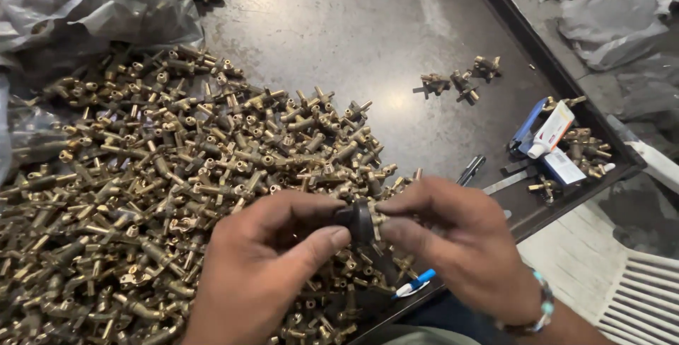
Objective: Sorting and inspecting small brass gas valve fittings on a metal workbench.
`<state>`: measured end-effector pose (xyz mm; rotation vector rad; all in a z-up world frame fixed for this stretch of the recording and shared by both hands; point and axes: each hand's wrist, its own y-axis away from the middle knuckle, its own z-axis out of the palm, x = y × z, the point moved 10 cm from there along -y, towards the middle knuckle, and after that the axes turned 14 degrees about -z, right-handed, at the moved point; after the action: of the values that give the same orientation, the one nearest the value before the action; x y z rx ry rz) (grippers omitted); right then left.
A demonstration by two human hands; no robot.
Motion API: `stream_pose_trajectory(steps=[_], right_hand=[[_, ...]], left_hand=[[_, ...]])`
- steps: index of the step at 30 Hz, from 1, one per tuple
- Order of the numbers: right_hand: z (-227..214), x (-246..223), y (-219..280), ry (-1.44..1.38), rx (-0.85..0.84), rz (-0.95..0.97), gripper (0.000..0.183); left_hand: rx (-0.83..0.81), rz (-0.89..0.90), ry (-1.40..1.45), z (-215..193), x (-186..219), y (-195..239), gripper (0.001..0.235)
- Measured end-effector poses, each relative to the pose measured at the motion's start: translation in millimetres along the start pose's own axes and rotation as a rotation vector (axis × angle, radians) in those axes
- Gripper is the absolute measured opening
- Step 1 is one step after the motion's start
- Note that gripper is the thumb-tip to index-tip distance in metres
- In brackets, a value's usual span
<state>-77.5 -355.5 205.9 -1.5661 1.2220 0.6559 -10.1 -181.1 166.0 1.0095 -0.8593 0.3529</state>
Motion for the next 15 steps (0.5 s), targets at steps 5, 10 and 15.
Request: stream_pose_trajectory(steps=[5, 10, 15], right_hand=[[29, 47, 12, -0.742, 0.086, 0.551, 0.018], [20, 35, -33, -0.592, 0.128, 0.237, 0.022], [-25, 39, -75, 0.096, 0.039, -0.093, 0.042]], left_hand=[[0.207, 1.044, -0.928, 36, 69, 76, 0.023], [0.489, 0.930, -0.832, -11, 83, 75, 0.025], [0.623, 0.859, -0.789, -59, 86, 74, 0.025]])
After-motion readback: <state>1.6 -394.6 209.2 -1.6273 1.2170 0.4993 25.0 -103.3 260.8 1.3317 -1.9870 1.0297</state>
